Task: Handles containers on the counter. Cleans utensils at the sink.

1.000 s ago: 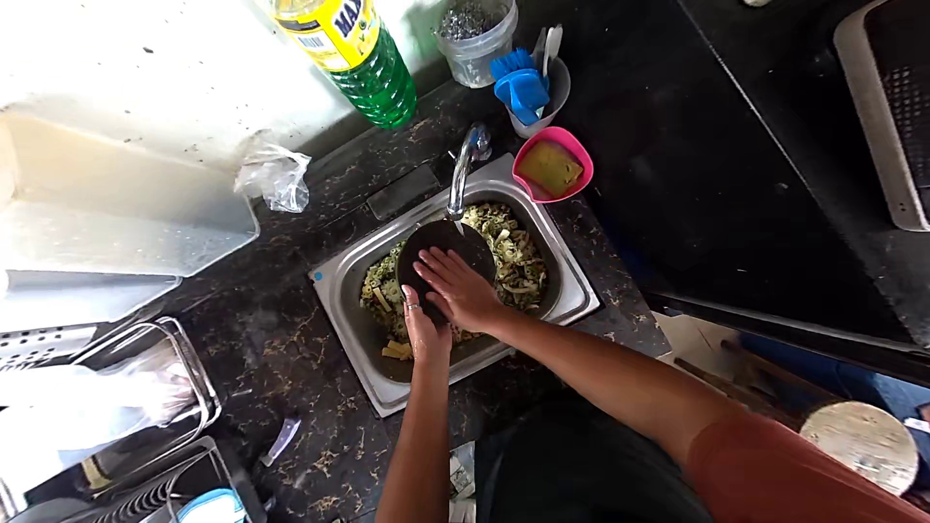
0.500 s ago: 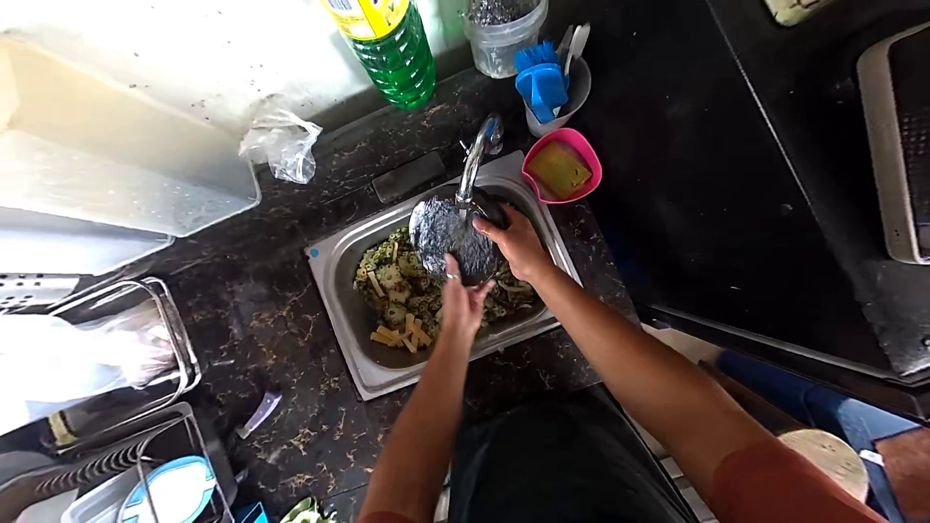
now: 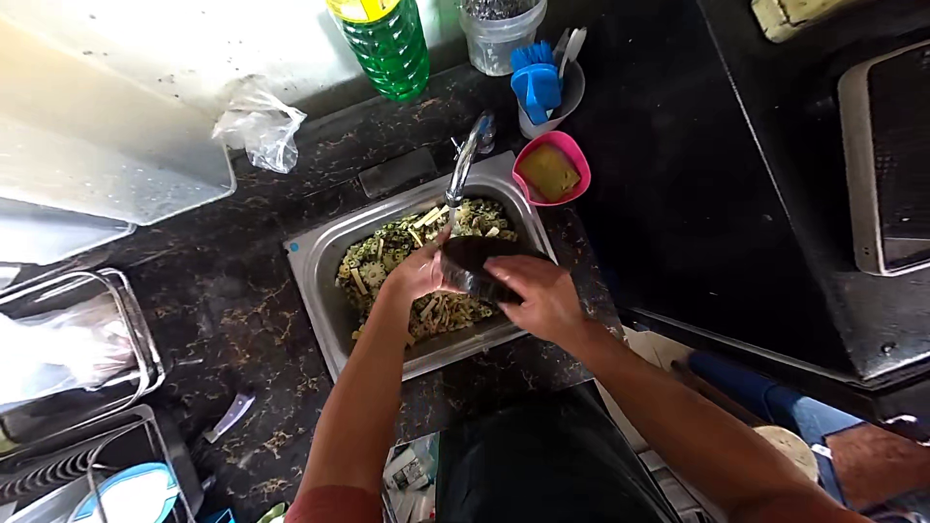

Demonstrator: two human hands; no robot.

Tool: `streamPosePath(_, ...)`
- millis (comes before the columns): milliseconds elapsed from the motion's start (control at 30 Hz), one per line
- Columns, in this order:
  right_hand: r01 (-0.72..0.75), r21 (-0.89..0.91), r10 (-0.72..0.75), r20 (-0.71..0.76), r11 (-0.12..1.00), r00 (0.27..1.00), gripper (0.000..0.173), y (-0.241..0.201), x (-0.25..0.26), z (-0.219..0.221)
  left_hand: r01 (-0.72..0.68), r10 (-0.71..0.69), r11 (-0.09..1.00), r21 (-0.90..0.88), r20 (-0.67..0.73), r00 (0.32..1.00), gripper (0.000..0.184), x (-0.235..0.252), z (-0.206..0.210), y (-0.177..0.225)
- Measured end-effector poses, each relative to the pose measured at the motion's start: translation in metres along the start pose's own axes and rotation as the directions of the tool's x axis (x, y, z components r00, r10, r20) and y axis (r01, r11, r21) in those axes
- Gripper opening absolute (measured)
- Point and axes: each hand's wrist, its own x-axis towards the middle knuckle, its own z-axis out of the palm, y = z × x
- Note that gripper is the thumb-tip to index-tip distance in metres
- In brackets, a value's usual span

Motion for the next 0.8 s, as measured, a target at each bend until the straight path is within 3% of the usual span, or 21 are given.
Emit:
streamPosePath(33, 0.133, -0.028, -0.132, 0.038, 0.991, 0.991, 0.035, 0.001, -0.003, 0.01, -0.023, 0.022, 0.996, -0.084, -0.013, 1.0, 0.065, -0.01, -0.004, -0.006)
streamPosePath(100, 0.259, 0.004, -0.255, 0.199, 0.966, 0.946, 0.034, 0.0, -0.008, 0.028, -0.125, 0.061, 0.952, -0.279, -0.227, 0.972, 0.046, -0.021, -0.008, -0.018)
streamPosePath(167, 0.234, 0.103, -0.256, 0.415, 0.967, 0.873, 0.05, -0.002, -0.012, 0.044, -0.27, 0.103, 0.907, -0.323, -0.451, 0.886, 0.039, -0.025, -0.008, -0.031)
streamPosePath(233, 0.208, 0.137, -0.249, 0.505, 0.969, 0.826, 0.066, 0.002, -0.006, 0.06, -0.42, 0.22, 0.864, -0.276, -0.543, 0.81, 0.045, -0.027, -0.009, -0.045)
streamPosePath(367, 0.116, -0.033, -0.106, 0.227, 0.993, 0.968, 0.061, 0.025, 0.047, 0.107, -0.615, 0.325, 0.721, -0.32, -0.627, 0.708, 0.045, -0.026, 0.009, -0.074)
streamPosePath(467, -0.078, -0.065, 0.081, 0.046, 0.995, 0.996, 0.06, 0.005, 0.083, 0.133, -0.672, 0.367, 0.667, -0.32, -0.644, 0.671, 0.046, -0.023, 0.02, -0.086)
streamPosePath(533, 0.028, 0.004, -0.028, 0.047, 1.0, 0.999, 0.054, -0.018, 0.066, 0.138, -0.686, 0.388, 0.657, -0.312, -0.641, 0.662, 0.045, -0.024, 0.018, -0.087)
streamPosePath(600, 0.202, 0.044, -0.206, 0.092, 0.978, 0.974, 0.049, -0.012, 0.043, 0.138, -0.694, 0.389, 0.655, -0.299, -0.653, 0.65, 0.043, -0.03, 0.008, -0.084)
streamPosePath(633, 0.207, 0.023, -0.208, 0.106, 0.978, 0.972, 0.048, -0.002, 0.038, 0.134, -0.696, 0.397, 0.653, -0.297, -0.648, 0.649, 0.044, -0.035, 0.002, -0.083)
streamPosePath(700, 0.034, 0.023, -0.036, 0.132, 0.999, 0.991, 0.061, 0.02, 0.046, 0.12, -0.688, 0.41, 0.664, -0.292, -0.628, 0.662, 0.048, -0.045, -0.014, -0.083)
streamPosePath(733, -0.103, 0.093, 0.088, 0.159, 0.99, 0.983, 0.077, 0.028, 0.055, 0.112, -0.675, 0.406, 0.675, -0.297, -0.615, 0.676, 0.051, -0.048, -0.021, -0.082)
streamPosePath(767, -0.242, 0.219, 0.198, 0.203, 0.945, 0.959, 0.09, 0.033, 0.065, 0.102, -0.664, 0.403, 0.682, -0.306, -0.6, 0.691, 0.051, -0.05, -0.027, -0.08)
streamPosePath(800, -0.368, 0.382, 0.284, 0.259, 0.848, 0.923, 0.092, 0.034, 0.074, 0.094, -0.658, 0.405, 0.685, -0.314, -0.587, 0.701, 0.049, -0.048, -0.03, -0.077)
